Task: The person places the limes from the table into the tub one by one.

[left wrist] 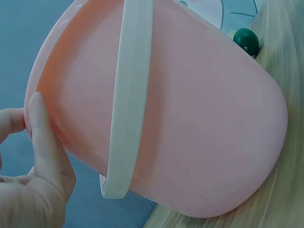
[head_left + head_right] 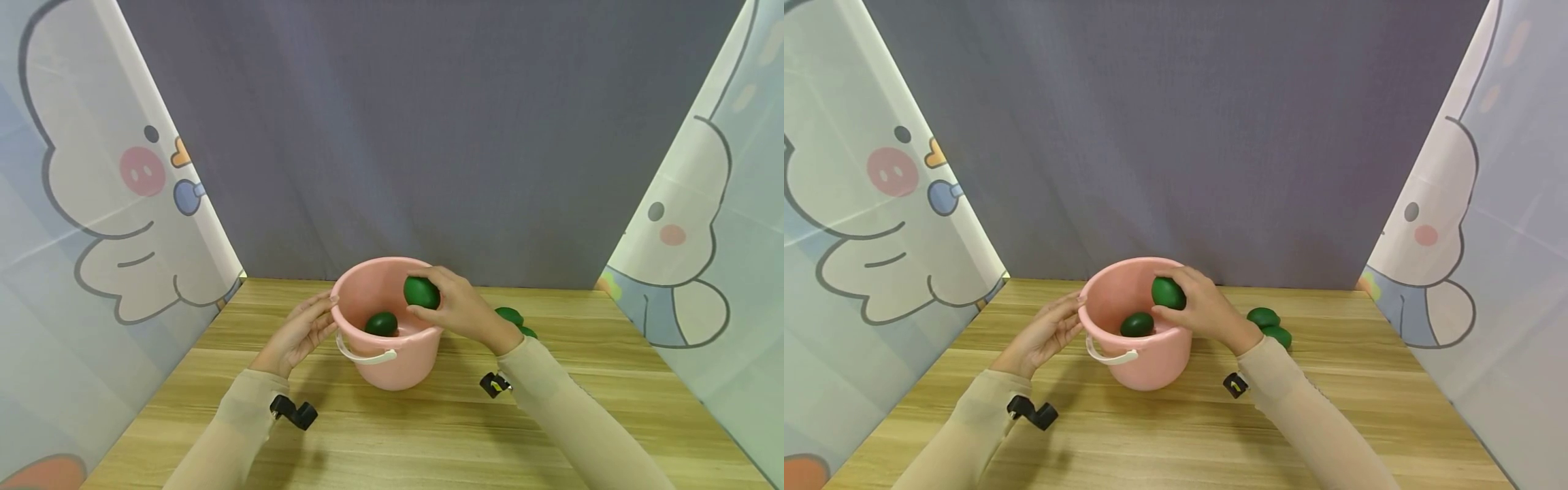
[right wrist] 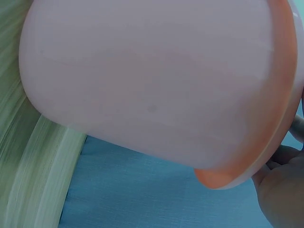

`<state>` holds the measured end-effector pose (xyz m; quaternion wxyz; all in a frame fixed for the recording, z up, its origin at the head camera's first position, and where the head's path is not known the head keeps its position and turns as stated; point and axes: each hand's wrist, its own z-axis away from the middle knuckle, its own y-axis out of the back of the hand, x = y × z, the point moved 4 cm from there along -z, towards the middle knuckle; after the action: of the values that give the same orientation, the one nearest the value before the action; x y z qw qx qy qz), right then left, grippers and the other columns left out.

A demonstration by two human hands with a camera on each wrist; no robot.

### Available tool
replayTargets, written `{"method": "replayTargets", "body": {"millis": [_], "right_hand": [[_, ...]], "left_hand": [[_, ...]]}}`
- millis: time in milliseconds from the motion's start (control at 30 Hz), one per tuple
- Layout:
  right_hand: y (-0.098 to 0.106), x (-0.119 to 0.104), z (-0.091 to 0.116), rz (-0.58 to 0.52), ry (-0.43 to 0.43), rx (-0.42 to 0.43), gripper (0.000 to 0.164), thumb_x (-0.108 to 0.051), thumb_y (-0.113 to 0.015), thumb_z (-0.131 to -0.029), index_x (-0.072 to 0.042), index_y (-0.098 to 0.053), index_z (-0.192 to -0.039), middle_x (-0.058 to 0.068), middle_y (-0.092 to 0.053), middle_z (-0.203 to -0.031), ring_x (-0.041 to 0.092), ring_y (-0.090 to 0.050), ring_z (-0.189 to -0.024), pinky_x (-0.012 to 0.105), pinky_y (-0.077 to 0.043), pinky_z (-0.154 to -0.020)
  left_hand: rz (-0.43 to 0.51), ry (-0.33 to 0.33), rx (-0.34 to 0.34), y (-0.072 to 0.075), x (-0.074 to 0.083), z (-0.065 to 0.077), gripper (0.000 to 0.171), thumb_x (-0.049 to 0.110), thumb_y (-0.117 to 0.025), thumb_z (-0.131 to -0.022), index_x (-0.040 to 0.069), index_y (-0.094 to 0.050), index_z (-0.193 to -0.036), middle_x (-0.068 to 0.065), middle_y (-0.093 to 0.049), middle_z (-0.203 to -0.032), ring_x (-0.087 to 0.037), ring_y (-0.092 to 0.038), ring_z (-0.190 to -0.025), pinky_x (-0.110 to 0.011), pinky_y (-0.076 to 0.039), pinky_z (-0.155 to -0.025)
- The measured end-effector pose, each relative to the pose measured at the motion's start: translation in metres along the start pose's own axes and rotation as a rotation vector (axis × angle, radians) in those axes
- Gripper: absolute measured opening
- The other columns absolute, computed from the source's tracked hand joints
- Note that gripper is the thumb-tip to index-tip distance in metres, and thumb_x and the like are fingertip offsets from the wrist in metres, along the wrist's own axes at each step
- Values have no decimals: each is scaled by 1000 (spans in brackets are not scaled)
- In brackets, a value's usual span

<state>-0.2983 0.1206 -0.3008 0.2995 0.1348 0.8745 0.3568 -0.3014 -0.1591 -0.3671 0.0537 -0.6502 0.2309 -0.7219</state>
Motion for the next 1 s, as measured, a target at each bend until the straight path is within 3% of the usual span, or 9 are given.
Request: {"method": "replayTargets", "body": {"millis": [200,533,767,1000], "right_hand": [[0,1,1,-4,-17,-18,58,-27,-80,-88,-14,-57,-139,7,-59,-128,18,-59,-103,32,-59,-83],[0,2,1,29,-3,-14,55,-25,-79,-89,-11,-57,-138,6,-59,-134,25,-59,-112,47,-57,-92],[1,2,1,42,12,-17,51,-26,-77,-90,-11,-59,-135,3,-60,-132,23,-59,-111,44,-57,-92],[1,2,2,36,40,-14,35,-20,-76,-91,-11,-65,-123,0,-64,-125,20,-57,-118,42,-54,-98]], "left_hand": [[1,2,-1,0,0,0,55,13,-53,-105,1,-30,-153,-12,-51,-131,-7,-66,-89,-16,-58,-81],[-2,0,-5,-1,0,0,56,13,-54,-105,0,-28,-154,-13,-50,-132,-8,-65,-91,-16,-58,-83],[-1,1,7,-1,0,-1,55,12,-54,-105,-1,-30,-152,-12,-51,-130,-8,-65,-89,-16,-58,-82],[-6,0,7,-2,0,0,54,12,-54,-105,-1,-30,-152,-12,-50,-130,-8,-64,-91,-16,-58,-83]]}}
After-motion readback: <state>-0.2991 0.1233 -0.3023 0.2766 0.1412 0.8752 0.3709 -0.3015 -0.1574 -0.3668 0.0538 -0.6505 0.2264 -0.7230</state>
